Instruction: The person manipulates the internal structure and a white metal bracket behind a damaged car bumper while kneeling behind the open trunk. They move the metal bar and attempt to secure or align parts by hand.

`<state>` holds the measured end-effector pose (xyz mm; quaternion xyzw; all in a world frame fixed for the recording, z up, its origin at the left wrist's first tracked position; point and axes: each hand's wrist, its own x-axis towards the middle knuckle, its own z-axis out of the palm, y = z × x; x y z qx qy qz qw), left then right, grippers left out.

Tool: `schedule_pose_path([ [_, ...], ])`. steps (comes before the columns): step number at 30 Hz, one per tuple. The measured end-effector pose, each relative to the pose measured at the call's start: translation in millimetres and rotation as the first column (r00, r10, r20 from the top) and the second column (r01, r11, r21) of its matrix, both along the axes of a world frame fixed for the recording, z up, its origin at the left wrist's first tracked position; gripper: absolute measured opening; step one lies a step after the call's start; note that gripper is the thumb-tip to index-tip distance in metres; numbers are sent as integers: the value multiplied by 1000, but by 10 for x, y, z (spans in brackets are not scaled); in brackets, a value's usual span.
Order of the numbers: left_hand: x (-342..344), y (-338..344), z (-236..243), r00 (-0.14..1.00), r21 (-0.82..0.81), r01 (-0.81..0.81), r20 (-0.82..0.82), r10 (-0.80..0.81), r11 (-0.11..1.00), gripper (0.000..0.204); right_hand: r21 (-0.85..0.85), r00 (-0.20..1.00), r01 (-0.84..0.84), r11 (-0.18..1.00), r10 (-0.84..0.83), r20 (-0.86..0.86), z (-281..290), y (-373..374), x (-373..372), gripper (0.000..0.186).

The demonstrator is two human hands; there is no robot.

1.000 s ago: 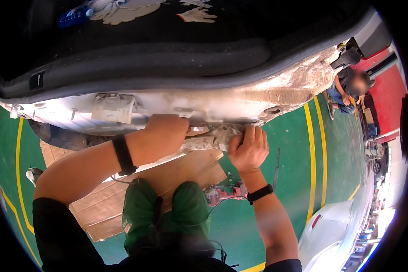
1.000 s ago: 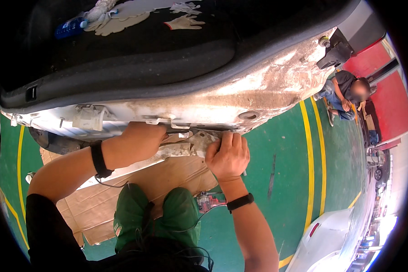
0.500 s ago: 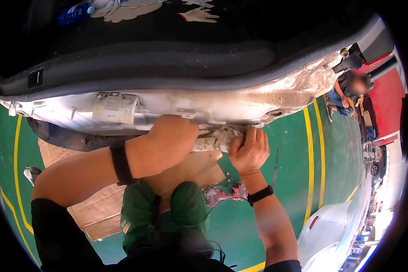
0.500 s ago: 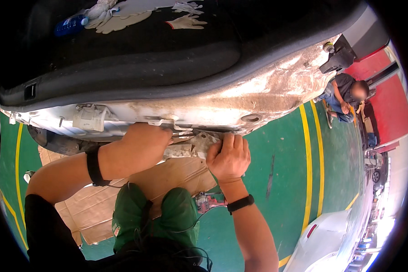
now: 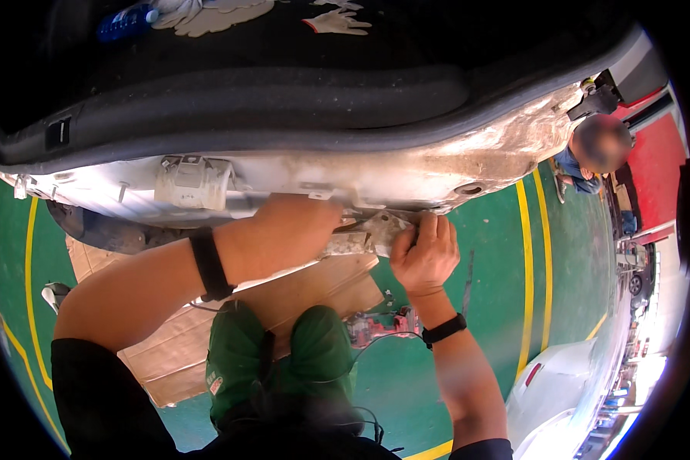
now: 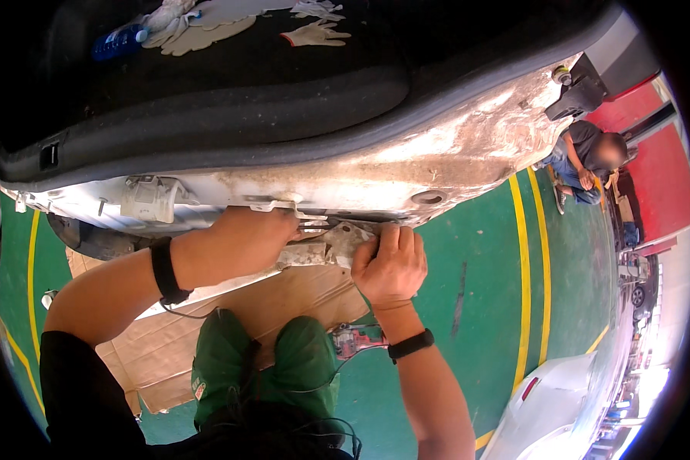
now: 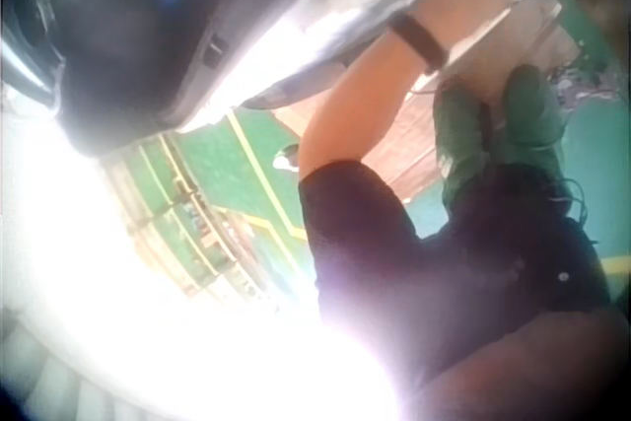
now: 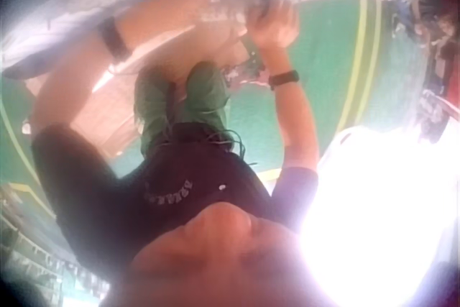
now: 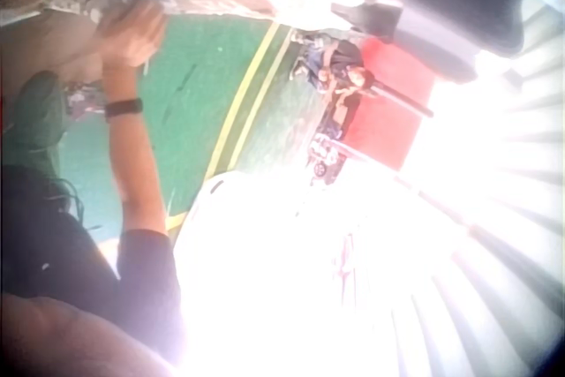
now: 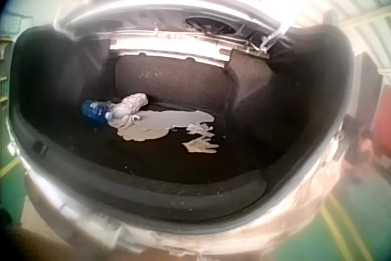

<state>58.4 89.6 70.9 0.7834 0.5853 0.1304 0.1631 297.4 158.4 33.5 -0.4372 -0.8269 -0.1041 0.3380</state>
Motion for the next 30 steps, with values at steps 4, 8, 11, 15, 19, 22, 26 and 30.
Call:
schedule_pose_path([
  [4, -139, 149, -121, 995, -311, 70, 89, -44, 948, 28, -18, 1000, 14, 1000, -13, 8, -8, 10, 53, 9],
  [8, -277, 241, -575, 970, -470, 171, 236, -64, 866, 42, -12, 1000, 2, 1000, -1, 18, -2, 2, 3, 8],
  [11, -281, 297, -636, 980, -506, 159, 181, -76, 848, 46, 6, 1000, -6, 1000, 6, 22, 4, -1, -13, 7],
  [15, -389, 172, -649, 955, -397, 185, 289, -69, 899, 38, 38, 1000, -3, 999, 2, 20, -2, 10, 1, 7],
  [19, -394, -7, -414, 968, -272, 78, 249, -8, 959, 28, 34, 999, 10, 999, -11, 42, -5, 8, 26, 7],
  [22, -326, -27, -206, 992, -205, 17, 126, 9, 979, 25, 15, 1000, 4, 1000, -4, 31, 6, -3, -10, 7],
  [26, -213, 14, -157, 993, -141, 20, 114, -4, 990, 24, 3, 999, 14, 1000, -14, 41, 11, -15, 4, 8],
  [30, -127, -19, -58, 999, -120, 4, 41, 1, 993, 19, -8, 1000, -1, 1000, 1, 23, 20, -26, -13, 9],
])
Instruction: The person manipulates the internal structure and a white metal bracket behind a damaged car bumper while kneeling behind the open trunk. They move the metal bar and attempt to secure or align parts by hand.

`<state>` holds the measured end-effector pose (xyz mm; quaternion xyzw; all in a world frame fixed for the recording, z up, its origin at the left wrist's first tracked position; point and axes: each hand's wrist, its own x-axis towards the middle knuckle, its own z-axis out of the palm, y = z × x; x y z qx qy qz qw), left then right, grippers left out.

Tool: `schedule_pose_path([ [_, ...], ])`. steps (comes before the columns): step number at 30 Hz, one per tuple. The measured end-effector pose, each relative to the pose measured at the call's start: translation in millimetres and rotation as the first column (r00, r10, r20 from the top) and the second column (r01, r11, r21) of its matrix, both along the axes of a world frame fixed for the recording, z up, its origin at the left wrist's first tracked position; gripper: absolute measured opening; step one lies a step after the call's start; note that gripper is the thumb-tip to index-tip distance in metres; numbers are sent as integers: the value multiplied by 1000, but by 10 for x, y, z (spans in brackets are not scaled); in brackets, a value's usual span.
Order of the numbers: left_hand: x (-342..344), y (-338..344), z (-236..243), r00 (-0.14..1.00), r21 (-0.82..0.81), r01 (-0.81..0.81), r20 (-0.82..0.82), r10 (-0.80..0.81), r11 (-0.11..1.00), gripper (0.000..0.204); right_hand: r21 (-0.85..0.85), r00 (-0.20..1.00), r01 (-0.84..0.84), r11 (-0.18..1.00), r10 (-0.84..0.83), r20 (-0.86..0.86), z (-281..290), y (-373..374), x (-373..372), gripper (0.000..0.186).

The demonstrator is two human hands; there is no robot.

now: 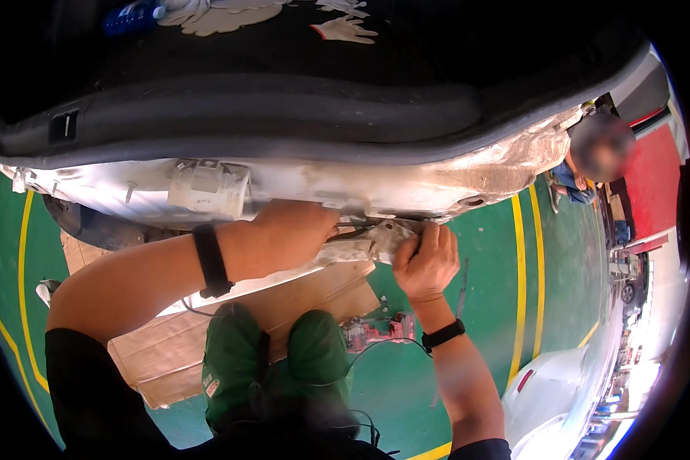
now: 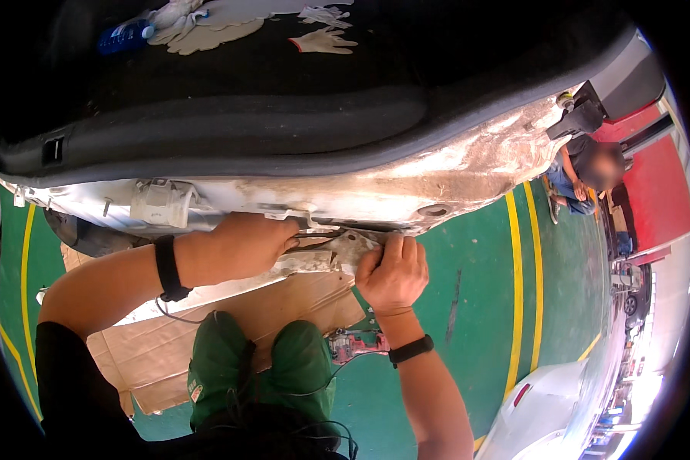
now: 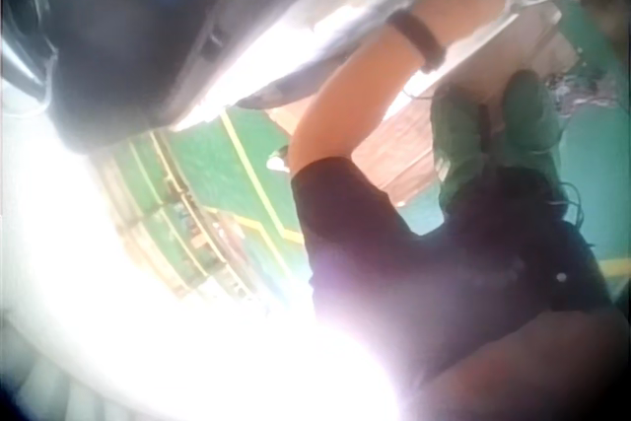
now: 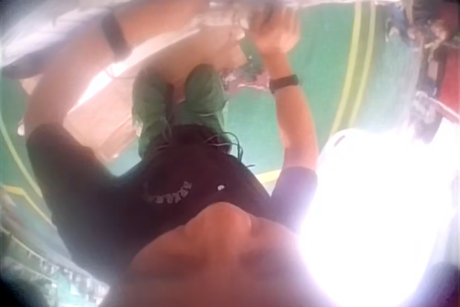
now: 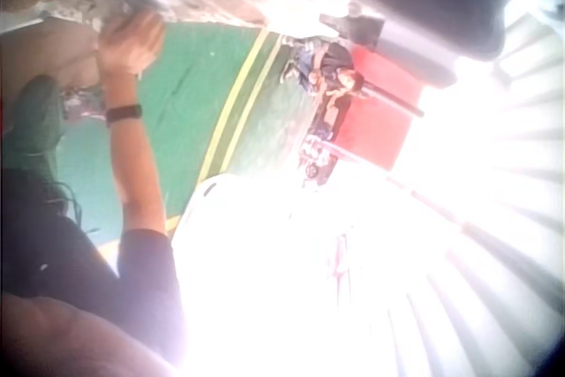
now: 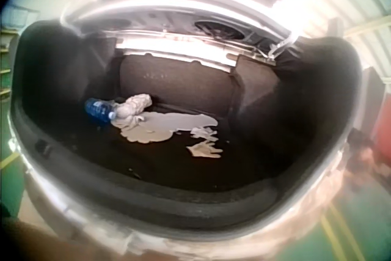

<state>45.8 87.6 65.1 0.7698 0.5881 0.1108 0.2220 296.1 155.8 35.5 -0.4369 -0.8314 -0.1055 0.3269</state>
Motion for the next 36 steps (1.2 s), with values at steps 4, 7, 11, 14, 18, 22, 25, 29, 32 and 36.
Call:
schedule_pose_path([
  [4, 161, 19, 217, 996, 5, 50, -69, -49, 999, 13, -5, 1000, 12, 1000, -12, 7, 0, 12, 23, 9],
  [7, 218, 30, 173, 992, 51, 89, -96, -84, 995, 12, -1, 1000, 3, 1000, -3, -1, 0, 20, 16, 9],
  [11, 80, 32, 23, 996, 40, 71, -54, -69, 997, 19, -6, 1000, -6, 1000, 6, -6, -2, 29, 5, 8],
  [14, 19, 145, 30, 998, -210, 60, 10, -60, 976, 31, -6, 999, -13, 1000, 13, -34, -17, 32, 36, 8],
  [18, -193, 231, -342, 959, -341, 134, 283, -34, 930, 43, -14, 1000, -3, 1000, 3, -19, -28, 2, 35, 8],
  [22, -201, 275, -707, 977, -377, 131, 206, -55, 917, 47, 6, 1000, -6, 1000, 6, 4, -25, 8, -4, 8],
  [25, -158, 261, -667, 980, -301, 109, 191, -51, 947, 43, 55, 1000, -13, 998, 12, 12, -28, 39, 27, 10],
  [29, -287, 111, -380, 981, -241, 126, 173, -85, 962, 33, 97, 1000, -19, 995, 19, -3, -28, 61, 30, 11],
  [32, -247, -14, -221, 991, -111, 44, 129, -29, 993, 26, 106, 1000, -20, 994, 19, 9, -26, 61, 41, 11],
  [36, -164, 27, -27, 997, -121, 9, 75, 0, 993, 25, 87, 1000, -14, 996, 13, 16, -19, 41, 24, 11],
])
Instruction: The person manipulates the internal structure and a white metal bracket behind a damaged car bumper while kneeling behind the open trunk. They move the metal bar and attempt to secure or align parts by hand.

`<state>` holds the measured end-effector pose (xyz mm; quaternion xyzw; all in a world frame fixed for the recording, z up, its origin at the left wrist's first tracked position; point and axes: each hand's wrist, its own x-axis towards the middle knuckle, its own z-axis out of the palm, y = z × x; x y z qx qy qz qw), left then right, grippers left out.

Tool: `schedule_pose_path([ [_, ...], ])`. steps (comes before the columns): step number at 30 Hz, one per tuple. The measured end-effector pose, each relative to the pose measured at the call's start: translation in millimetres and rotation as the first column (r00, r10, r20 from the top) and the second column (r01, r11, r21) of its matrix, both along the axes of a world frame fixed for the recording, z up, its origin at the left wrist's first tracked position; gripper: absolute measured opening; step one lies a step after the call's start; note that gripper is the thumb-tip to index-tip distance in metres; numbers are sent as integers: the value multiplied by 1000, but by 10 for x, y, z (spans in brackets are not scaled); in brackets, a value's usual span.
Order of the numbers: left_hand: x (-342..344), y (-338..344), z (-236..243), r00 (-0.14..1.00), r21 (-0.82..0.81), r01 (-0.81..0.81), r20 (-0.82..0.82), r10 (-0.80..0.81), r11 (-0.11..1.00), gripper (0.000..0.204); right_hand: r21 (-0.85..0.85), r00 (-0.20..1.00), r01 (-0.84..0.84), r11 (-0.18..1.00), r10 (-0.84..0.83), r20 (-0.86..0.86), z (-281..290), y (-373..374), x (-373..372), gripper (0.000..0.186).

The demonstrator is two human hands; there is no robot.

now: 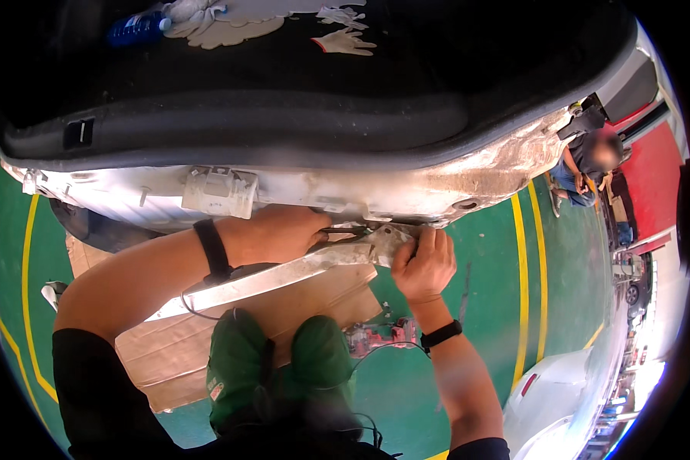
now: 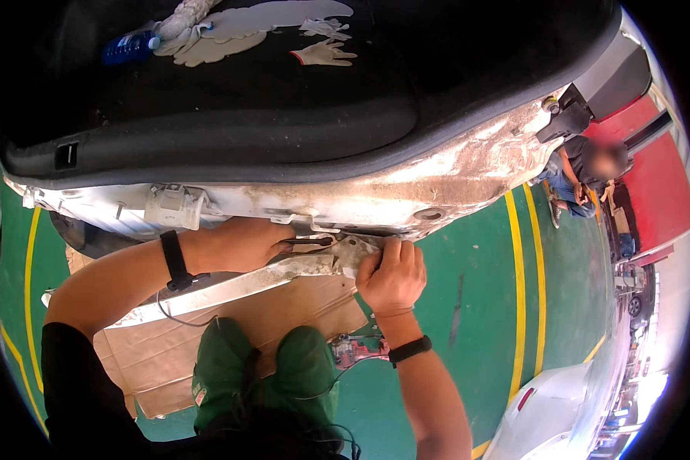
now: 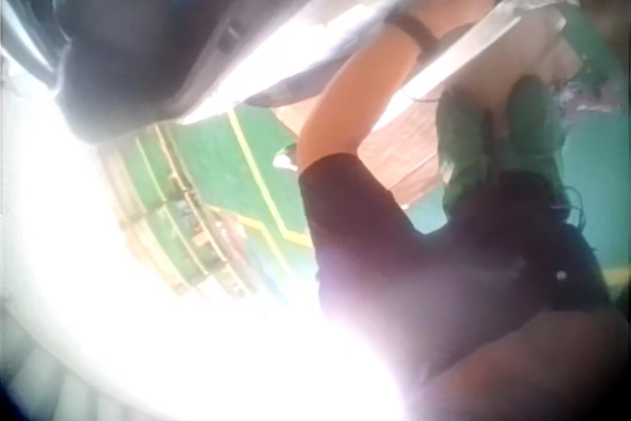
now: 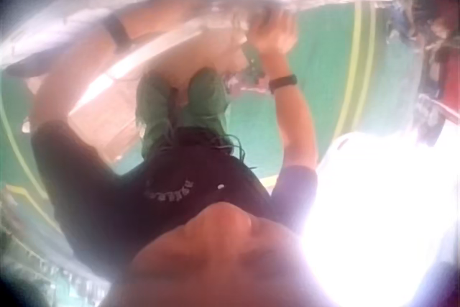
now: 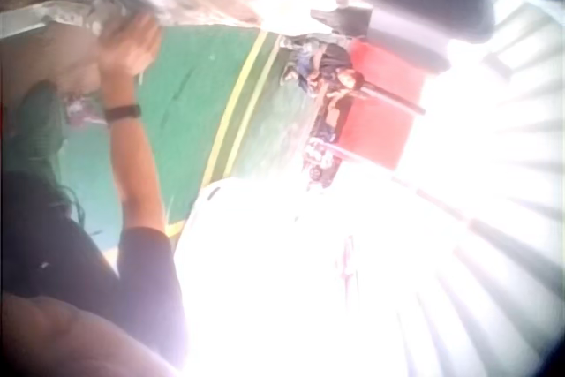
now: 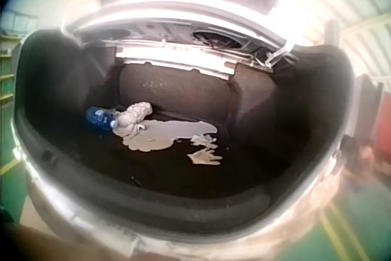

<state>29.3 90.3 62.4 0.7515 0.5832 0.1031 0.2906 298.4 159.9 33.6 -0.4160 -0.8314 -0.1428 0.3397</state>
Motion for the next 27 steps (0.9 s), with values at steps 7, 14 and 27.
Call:
schedule_pose_path([
  [7, 136, -47, 62, 1000, 156, 1, -22, 2, 988, 21, -88, 1000, 26, 996, -27, -9, 21, -48, -15, 9],
  [14, 240, -44, 237, 997, 114, 25, -77, -16, 993, 19, -14, 1000, 12, 1000, -12, 12, -14, -3, 15, 13],
  [27, 252, -57, 302, 991, 67, 31, -135, -21, 997, 14, -14, 1000, 1, 1000, -1, 1, -16, 10, 15, 12],
])
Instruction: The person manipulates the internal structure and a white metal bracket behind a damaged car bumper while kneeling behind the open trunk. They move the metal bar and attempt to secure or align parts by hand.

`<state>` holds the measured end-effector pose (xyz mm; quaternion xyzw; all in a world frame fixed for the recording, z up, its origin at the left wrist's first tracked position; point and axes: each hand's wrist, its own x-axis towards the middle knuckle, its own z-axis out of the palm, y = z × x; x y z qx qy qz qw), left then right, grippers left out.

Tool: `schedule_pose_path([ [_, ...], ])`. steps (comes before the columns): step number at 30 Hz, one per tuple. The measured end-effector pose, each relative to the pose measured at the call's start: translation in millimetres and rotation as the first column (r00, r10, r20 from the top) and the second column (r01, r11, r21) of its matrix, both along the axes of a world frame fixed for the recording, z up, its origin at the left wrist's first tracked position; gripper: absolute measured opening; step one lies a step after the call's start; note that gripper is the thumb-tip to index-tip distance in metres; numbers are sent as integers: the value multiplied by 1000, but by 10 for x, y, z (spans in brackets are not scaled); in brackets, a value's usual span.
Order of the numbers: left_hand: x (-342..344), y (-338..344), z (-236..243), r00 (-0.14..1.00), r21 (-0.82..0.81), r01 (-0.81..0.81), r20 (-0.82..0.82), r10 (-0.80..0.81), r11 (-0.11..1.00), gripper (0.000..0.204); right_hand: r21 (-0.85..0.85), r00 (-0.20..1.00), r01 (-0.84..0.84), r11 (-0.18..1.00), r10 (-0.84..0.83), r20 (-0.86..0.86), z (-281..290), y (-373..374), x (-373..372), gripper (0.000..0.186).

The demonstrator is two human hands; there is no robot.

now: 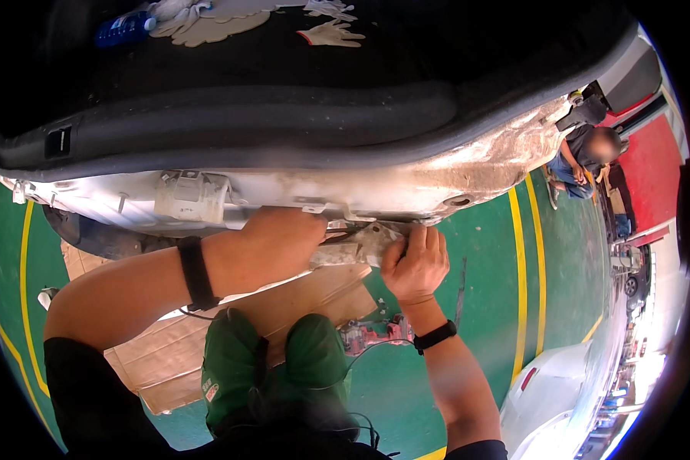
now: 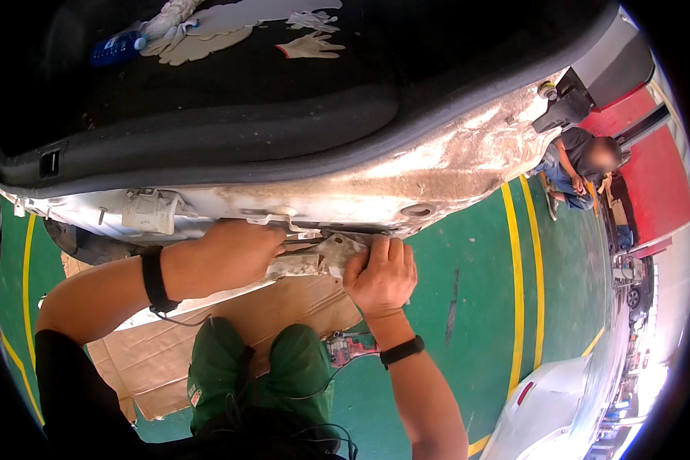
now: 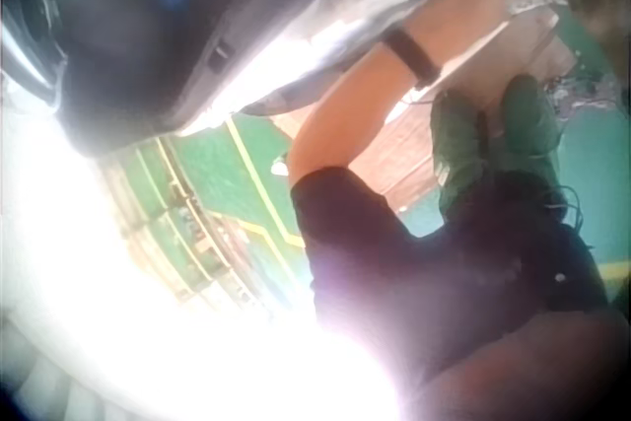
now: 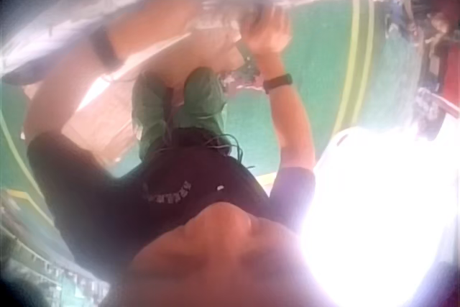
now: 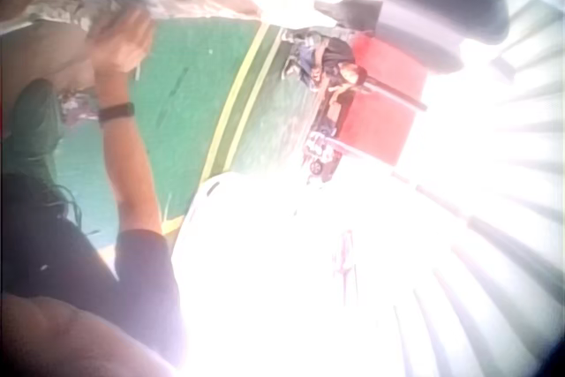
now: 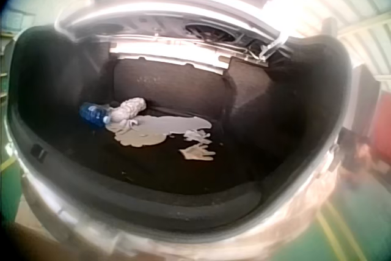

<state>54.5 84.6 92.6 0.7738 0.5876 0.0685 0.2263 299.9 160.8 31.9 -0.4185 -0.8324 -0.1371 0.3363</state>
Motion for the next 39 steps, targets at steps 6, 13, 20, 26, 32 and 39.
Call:
schedule_pose_path([
  [6, 101, 24, -70, 999, 89, -48, 20, 47, 995, 9, -9, 1000, 5, 1000, -5, 0, -6, -12, 8, 13],
  [13, 340, 20, 229, 996, 93, 56, -79, -48, 994, 15, -67, 1000, 19, 998, -20, -9, 11, -51, -23, 10],
  [20, 67, 58, -139, 999, 144, 46, 4, -47, 989, 18, -58, 1000, 24, 998, -24, 1, 25, -32, -4, 9],
  [26, -88, 143, -309, 997, -90, 14, 83, -7, 996, 24, -66, 1000, -1, 998, -1, -29, 22, -13, -19, 7],
  [32, -291, 256, -704, 924, -252, 174, 376, -69, 952, 40, -65, 1000, -9, 998, 7, -24, -9, -31, 1, 8],
  [39, -219, 285, -664, 971, -310, 117, 237, -43, 943, 41, 8, 1000, 2, 1000, -2, 16, 20, -1, 5, 11],
])
